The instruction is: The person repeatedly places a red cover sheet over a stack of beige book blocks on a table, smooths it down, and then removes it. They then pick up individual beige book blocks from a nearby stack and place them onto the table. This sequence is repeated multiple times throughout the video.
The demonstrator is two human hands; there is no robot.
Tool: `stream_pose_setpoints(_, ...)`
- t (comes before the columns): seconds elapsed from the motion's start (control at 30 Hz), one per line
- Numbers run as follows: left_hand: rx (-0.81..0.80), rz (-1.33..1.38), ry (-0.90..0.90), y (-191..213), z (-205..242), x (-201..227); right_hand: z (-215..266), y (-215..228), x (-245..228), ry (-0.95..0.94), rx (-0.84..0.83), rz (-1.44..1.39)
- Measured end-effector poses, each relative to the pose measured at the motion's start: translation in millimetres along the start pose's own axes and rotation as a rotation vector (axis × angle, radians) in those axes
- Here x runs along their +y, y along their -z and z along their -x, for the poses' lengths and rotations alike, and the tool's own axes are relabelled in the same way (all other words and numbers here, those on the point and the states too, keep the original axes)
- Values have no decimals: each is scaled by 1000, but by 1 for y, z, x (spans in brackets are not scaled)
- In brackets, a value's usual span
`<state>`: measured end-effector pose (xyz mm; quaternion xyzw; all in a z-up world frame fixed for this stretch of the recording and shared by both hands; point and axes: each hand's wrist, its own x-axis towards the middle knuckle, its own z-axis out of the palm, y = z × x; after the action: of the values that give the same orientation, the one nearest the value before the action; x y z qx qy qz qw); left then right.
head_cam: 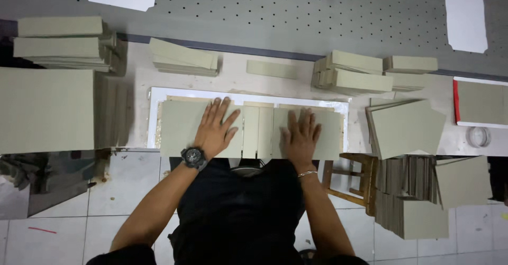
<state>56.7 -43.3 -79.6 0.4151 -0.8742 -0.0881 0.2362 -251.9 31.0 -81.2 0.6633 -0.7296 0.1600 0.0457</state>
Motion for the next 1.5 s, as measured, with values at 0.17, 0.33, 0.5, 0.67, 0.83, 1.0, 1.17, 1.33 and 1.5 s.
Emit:
stream_pose_setpoints(0.17, -22, -82, 91, -15, -8, 0, -3, -10, 1, -3, 42, -13)
stream_pose_setpoints(0.33, -19, -66, 79, -11, -12, -3, -1, -15, 8, -14, 37, 25)
stream_pose_setpoints(0.5, -3, -34, 84, -10, -11, -5, -10, 3, -1, -75, -72, -156)
stream_pose_setpoints(0.67, 85, -14, 163, -11, -8, -3, -58, 2, -36, 106, -98, -273)
stream_pose_setpoints(0.83, 164, 18, 207, -17, -13, -13, -172, -30, -69, 324, 112, -291)
stream_pose_setpoints(1.0, 148, 90, 265, -11, -12, -14, -286, -56, -111, 388, 98, -300)
stream_pose_setpoints(1.17, 102, 169, 272, -16, -12, -16, -355, -109, -151, 481, -204, -186)
stream_pose_setpoints(1.33, 91, 186, 263, -15, -11, -18, -386, -146, -210, 656, -314, -76)
stream_pose_setpoints(1.5, 122, 122, 254, -13, -13, -18, -392, -149, -253, 741, -460, -32)
